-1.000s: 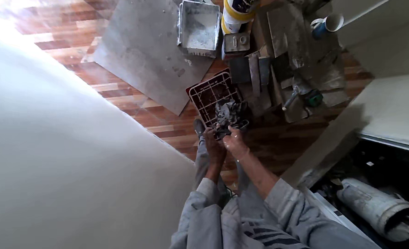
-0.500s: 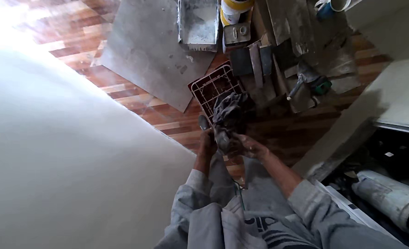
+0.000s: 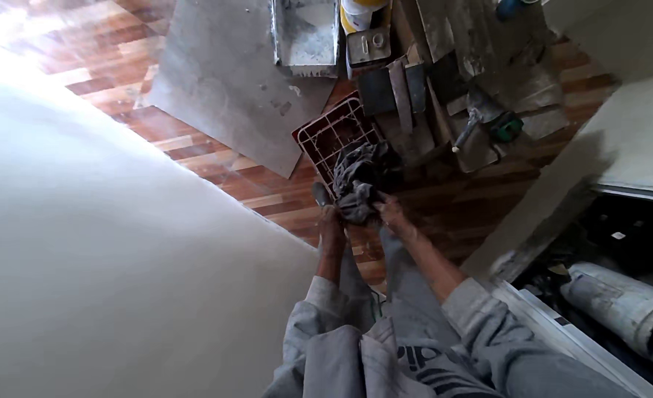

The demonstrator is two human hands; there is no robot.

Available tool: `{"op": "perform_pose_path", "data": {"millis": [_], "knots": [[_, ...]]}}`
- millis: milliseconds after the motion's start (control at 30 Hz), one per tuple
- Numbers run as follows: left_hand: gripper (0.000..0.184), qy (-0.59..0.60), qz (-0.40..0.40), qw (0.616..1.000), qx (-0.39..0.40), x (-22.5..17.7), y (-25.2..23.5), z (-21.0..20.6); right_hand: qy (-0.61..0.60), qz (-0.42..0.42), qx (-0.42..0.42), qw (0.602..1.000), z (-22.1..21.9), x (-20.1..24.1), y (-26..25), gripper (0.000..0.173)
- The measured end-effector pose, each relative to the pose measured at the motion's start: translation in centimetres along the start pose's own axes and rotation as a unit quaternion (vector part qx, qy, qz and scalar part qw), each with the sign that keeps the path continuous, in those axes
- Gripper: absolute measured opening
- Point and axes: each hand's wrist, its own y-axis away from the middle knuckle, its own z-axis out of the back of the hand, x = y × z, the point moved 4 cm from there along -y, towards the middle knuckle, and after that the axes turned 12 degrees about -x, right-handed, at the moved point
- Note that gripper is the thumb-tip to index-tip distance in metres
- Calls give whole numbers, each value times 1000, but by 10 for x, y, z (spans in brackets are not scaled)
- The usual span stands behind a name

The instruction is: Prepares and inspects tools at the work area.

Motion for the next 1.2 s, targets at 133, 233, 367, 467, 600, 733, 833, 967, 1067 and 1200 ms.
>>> {"op": "perform_pose_path", "data": {"millis": [133,233,367,467,600,733,833,967,1067,1200], "knots": [[21,218,94,971,12,1,2,7,-184,26,70,980,24,-40,11,20],[17,151,124,981,-18,13,0,9,-225,12,113,968,29,-40,22,19],[20,23,118,992,-27,17,-2,12,-153,26,155,976,34,-19,25,25],[36,-45,141,988,40,12,5,10,-165,-24,195,967,38,-14,29,31],[33,-173,114,953,222,3,20,0,-176,-63,162,969,37,-15,33,31],[32,-134,146,974,113,17,10,5,19,81,202,976,40,-12,36,14],[31,-40,195,979,44,22,1,14,52,136,224,964,58,-16,43,8],[33,26,235,970,60,7,-1,15,-61,113,148,981,90,-26,30,16],[31,10,233,971,53,5,-1,11,-29,13,107,994,86,-26,21,30],[32,-11,193,979,68,12,6,-9,-33,-94,143,985,33,-29,23,63]]}}
